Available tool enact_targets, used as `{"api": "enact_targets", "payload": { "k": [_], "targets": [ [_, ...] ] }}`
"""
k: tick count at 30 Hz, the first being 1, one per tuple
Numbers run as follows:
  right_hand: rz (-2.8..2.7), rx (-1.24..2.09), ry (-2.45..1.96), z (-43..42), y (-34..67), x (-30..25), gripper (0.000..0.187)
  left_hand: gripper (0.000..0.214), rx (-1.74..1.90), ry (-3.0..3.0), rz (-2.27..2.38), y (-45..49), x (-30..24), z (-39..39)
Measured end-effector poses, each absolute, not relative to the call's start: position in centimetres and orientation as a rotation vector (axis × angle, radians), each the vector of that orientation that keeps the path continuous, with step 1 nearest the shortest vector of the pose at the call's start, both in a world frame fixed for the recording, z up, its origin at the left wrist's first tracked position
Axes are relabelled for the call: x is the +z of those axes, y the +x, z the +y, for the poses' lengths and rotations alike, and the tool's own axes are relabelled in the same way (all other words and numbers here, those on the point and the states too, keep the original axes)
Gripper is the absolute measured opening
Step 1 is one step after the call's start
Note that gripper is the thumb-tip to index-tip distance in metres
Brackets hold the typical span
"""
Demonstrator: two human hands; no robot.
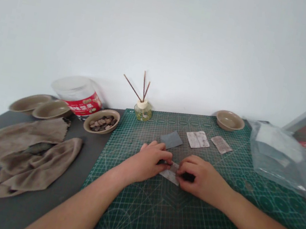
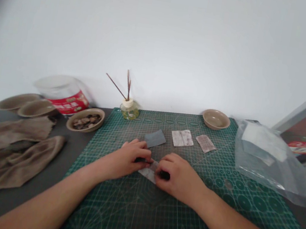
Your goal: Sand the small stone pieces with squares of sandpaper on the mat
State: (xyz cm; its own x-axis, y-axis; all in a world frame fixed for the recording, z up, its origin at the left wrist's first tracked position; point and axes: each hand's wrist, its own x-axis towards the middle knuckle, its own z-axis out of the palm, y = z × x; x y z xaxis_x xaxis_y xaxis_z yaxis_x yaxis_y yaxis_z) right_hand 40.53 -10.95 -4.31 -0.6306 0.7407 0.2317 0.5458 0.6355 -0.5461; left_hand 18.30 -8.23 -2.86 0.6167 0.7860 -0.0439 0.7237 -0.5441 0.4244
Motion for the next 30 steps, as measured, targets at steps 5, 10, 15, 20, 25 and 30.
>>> {"api": "enact_targets", "payload": {
  "k": [5,10,15,20,25,30],
  "targets": [
    [-2.443,0.611,-0.928,-10.9,40.4,-4.4,0.005,0.009,0.199,2.436,1.221,18.3,-3.0,-8.1],
    [-2.462,0.635,-0.938,-10.7,41.0,-4.5,0.004,0.01,0.167,2.44,1.219,18.3,-2.7,-8.2],
    [-2.479,0.622,-0.898,-10.6,40.8,-4.5,0.006,0.008,0.165,2.446,1.215,18.3,-2.6,-8.4],
    [-2.509,0.633,-0.887,-10.6,41.3,-4.3,0.01,0.01,0.148,2.436,1.203,18.2,-2.7,-8.4],
    [-2.513,0.606,-0.871,-10.3,41.6,-4.2,0.008,0.011,0.134,2.428,1.229,18.3,-2.6,-8.3],
    [-2.551,0.695,-0.803,-9.9,41.9,-3.8,0.013,0.013,0.129,2.424,1.25,18.4,-2.5,-8.5]
  ]
}}
